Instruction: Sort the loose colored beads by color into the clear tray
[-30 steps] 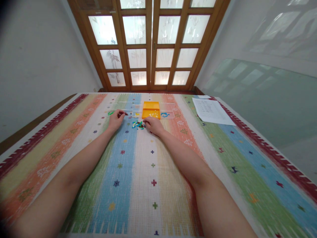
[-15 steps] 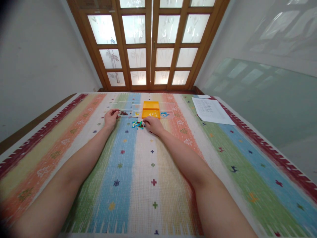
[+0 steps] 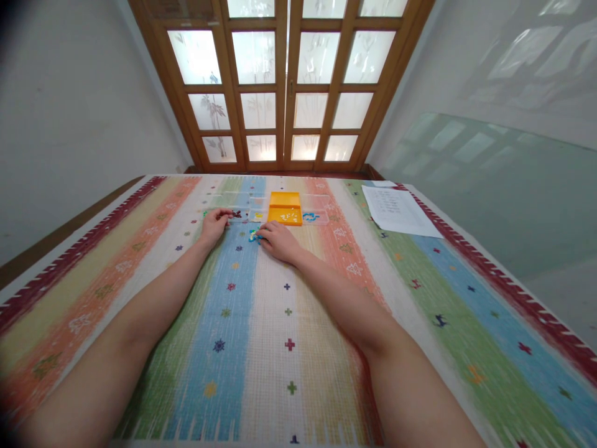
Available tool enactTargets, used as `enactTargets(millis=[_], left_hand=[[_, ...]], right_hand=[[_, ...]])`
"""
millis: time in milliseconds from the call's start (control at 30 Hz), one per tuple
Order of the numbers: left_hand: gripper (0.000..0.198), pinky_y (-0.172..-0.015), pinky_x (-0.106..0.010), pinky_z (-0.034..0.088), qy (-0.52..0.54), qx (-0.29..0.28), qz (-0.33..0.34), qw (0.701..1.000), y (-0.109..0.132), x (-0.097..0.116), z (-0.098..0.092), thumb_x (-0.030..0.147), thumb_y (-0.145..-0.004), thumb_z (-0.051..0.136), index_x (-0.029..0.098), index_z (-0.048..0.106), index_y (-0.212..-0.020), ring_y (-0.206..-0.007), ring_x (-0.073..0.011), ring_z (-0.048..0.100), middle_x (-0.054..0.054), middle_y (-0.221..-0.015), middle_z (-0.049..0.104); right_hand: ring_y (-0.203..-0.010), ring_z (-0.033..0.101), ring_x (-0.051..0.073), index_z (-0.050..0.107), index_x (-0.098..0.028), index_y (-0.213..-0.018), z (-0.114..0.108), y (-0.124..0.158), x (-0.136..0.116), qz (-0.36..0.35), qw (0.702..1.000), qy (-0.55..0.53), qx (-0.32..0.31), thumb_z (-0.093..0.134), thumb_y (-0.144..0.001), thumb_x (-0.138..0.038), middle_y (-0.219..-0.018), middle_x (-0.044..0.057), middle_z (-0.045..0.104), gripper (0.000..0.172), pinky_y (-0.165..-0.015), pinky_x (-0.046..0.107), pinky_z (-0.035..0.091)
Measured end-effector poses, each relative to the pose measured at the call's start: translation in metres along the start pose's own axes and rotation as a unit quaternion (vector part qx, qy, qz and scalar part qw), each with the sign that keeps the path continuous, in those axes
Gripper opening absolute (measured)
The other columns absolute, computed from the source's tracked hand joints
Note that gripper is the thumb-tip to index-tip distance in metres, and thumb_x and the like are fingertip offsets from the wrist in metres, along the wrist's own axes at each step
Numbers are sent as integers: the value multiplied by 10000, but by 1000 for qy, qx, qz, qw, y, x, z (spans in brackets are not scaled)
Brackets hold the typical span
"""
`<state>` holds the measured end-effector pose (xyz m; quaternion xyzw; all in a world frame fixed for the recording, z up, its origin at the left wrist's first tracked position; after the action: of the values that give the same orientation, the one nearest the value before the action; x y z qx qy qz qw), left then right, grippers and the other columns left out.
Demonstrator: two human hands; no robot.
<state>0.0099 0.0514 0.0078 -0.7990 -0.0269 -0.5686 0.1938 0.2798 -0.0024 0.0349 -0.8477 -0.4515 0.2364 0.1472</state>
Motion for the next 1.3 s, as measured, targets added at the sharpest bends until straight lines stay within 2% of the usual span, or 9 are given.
enactTargets(millis=[267, 567, 800, 1067, 1167, 1300], left_hand=[[262, -715, -304, 530, -14, -22, 23, 999, 5, 4, 2, 166, -865, 539, 176, 753, -1016, -687, -166, 627, -55, -921, 761], [257, -773, -326, 538, -93, -57, 78, 991, 9, 8, 5, 192, -900, 550, 196, 769, -1034, -756, -190, 665, -53, -951, 776], [282, -815, -323, 550, -125, -59, 81, 987, 10, 11, 6, 188, -903, 543, 187, 775, -1064, -832, -201, 691, -63, -987, 787], [295, -853, -341, 553, -146, -68, 80, 984, 13, 15, 7, 191, -917, 532, 187, 778, -1081, -858, -207, 698, -66, -1003, 791], [298, -869, -345, 548, -161, -74, 88, 980, 15, 19, 7, 180, -918, 531, 182, 779, -1083, -850, -207, 698, -63, -1002, 793], [298, -887, -344, 540, -195, -88, 104, 971, 19, 25, 8, 180, -922, 535, 191, 782, -1088, -843, -209, 697, -50, -980, 794]], right_hand=[[-1215, 588, 262, 758, -262, -1165, -2, 3, -3, -12, 999, -26, -18, 623, -998, -208, -1300, 96, 671, 222, -1087, 443, 456], [-1236, 584, 266, 772, -252, -1089, 1, 2, -2, -36, 999, -34, -14, 636, -1007, -225, -1297, 101, 664, 162, -1087, 450, 471], [-1190, 604, 273, 763, -241, -1052, 1, 2, 0, -43, 999, -28, -6, 675, -990, -245, -1245, 102, 680, 107, -1057, 471, 496], [-1168, 606, 267, 758, -241, -1090, -3, 1, -4, -67, 997, -38, 12, 628, -1008, -228, -1206, 105, 701, 154, -1044, 451, 495], [-1135, 605, 271, 760, -247, -1086, -5, 0, 5, -50, 998, -27, 34, 620, -1011, -228, -1179, 103, 714, 159, -1027, 453, 487], [-1089, 601, 283, 759, -238, -1032, -13, 2, 29, 18, 996, -1, 91, 624, -1001, -234, -1111, 103, 725, 139, -1003, 453, 471]])
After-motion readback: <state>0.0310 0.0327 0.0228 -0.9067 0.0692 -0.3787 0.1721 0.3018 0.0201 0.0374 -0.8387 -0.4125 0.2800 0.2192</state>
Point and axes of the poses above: each hand's wrist, its own y-axis away from the middle knuckle, its own z-axis out of the palm, x = y × z, the point moved 4 cm from there along -y, towards the middle knuckle
